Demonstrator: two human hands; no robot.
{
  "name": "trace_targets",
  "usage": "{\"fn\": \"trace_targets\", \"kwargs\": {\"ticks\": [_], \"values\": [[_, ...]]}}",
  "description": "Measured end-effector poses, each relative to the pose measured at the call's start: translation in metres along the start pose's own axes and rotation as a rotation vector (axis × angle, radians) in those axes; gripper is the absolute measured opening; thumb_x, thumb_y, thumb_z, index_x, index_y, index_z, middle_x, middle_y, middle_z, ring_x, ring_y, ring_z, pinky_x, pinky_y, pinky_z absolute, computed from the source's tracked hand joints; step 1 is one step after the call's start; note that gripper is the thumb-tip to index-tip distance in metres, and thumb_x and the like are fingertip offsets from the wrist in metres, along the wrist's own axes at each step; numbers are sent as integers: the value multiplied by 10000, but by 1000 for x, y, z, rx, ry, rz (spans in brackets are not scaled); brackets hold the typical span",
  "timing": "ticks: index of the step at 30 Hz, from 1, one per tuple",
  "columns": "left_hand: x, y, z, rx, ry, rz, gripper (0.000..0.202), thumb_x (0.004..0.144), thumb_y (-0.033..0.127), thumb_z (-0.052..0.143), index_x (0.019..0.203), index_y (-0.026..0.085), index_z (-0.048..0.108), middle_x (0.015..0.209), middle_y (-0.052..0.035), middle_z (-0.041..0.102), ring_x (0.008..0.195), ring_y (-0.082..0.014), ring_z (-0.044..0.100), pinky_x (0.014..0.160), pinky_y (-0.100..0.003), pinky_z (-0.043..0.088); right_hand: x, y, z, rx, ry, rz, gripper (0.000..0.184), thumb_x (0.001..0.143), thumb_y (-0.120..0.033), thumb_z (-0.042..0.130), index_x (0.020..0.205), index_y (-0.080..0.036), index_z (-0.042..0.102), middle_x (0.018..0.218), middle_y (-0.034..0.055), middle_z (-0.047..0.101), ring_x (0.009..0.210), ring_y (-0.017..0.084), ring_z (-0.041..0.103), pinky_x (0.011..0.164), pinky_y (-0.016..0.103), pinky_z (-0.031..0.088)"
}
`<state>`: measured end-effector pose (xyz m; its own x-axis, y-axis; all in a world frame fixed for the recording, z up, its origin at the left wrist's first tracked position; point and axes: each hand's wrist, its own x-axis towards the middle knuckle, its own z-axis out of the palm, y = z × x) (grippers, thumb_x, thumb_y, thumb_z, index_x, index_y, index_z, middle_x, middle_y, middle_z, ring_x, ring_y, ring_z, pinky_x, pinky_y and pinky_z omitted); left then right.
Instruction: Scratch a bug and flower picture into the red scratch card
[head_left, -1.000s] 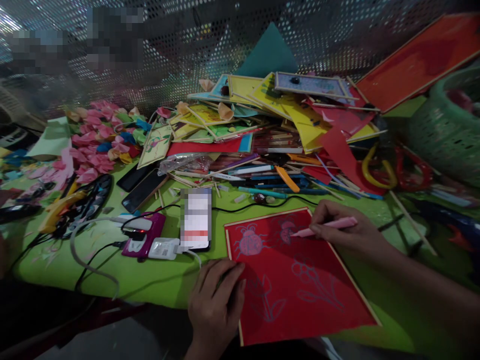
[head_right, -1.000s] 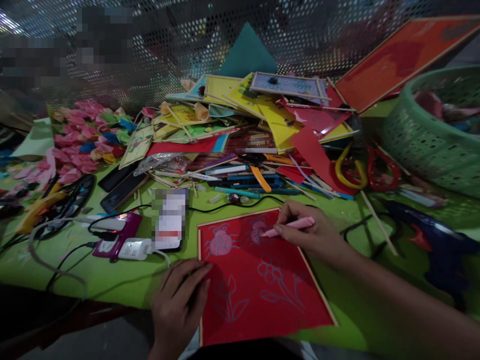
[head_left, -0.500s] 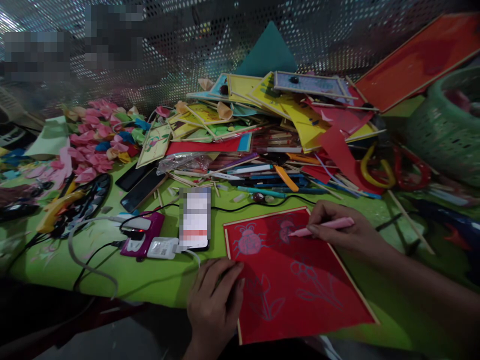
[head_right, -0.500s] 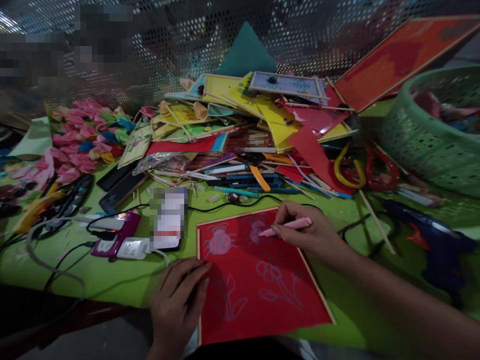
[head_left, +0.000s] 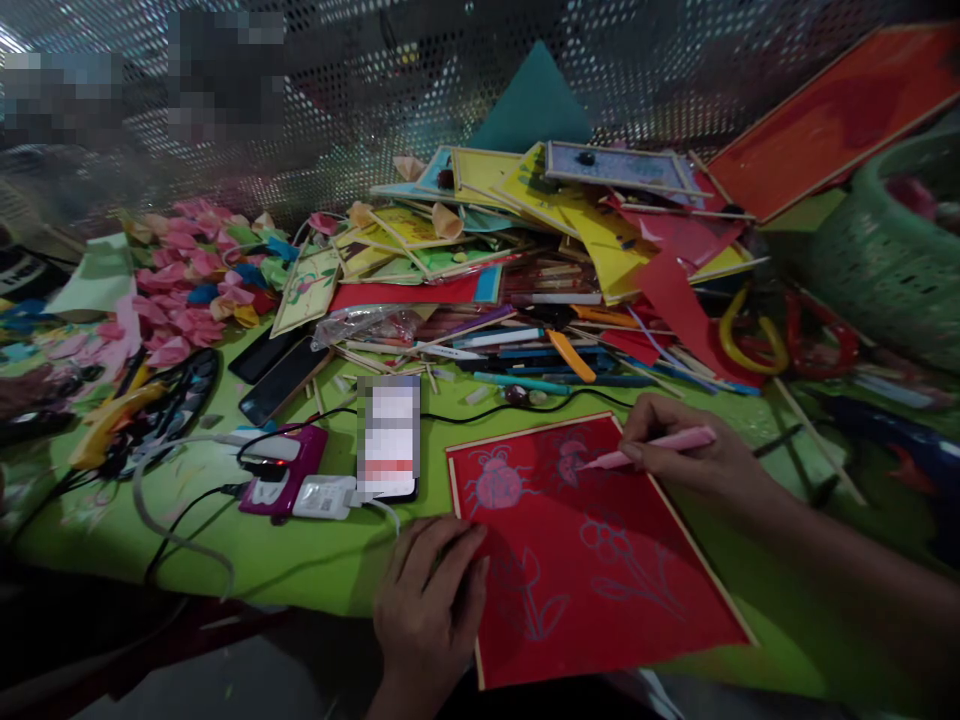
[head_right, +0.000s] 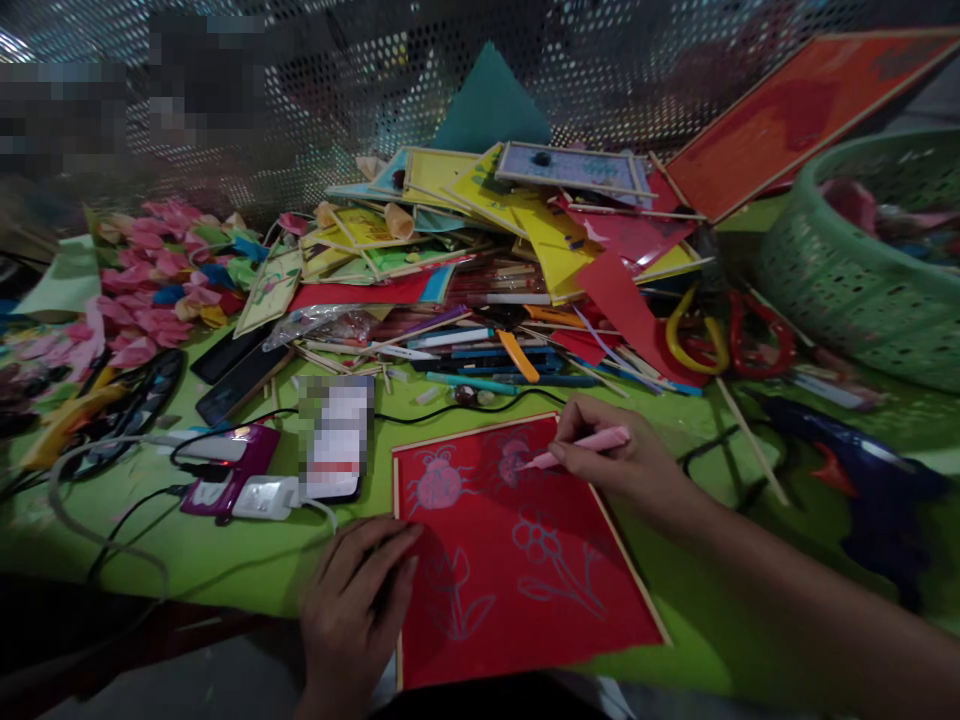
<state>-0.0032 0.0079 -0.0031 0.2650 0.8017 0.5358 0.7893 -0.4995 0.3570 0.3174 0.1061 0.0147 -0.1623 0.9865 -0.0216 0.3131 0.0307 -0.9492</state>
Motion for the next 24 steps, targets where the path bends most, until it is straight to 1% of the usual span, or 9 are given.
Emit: {"fn": "trace_targets", "kwargs": {"ticks": [5, 12, 18, 24], "values": [[-1, 0, 1, -1, 6, 0, 254, 973, 117, 623, 1184, 204, 737, 1074, -62, 735, 1018, -193, 662, 948, -331, 542, 1, 0, 0, -14, -1, -3, 233, 837, -381, 745, 709, -233, 617, 644, -39, 587, 571, 150, 475, 545, 281, 334], [0, -1, 0, -2, 3, 8, 256, 969, 108, 620, 1177, 198, 739, 1082, -67, 734, 1024, -196, 667, 960, -337, 535, 2, 0, 0, -13, -28, 20, 243, 839, -411, 744, 733, -232, 618, 673, -25, 607, 614, 168, 517, 578, 289, 371], [-1, -1, 1, -1, -7, 2, 259, 968, 109, 627, 1187, 196, 734, 1090, -68, 728, 1043, -197, 658, 961, -330, 531, 1, 0, 2, -4, -42, 13, 279, 859, -445, 755, 742, -220, 637, 670, -28, 605, 595, 151, 489, 562, 278, 346], [0, 0, 0, -13, -2, 8, 249, 975, 103, 616, 1179, 186, 732, 1086, -68, 723, 1036, -190, 645, 974, -330, 524, -1, -2, 2, 17, -76, 21, 303, 872, -460, 759, 746, -211, 641, 673, -23, 605, 607, 150, 492, 567, 274, 355]]}}
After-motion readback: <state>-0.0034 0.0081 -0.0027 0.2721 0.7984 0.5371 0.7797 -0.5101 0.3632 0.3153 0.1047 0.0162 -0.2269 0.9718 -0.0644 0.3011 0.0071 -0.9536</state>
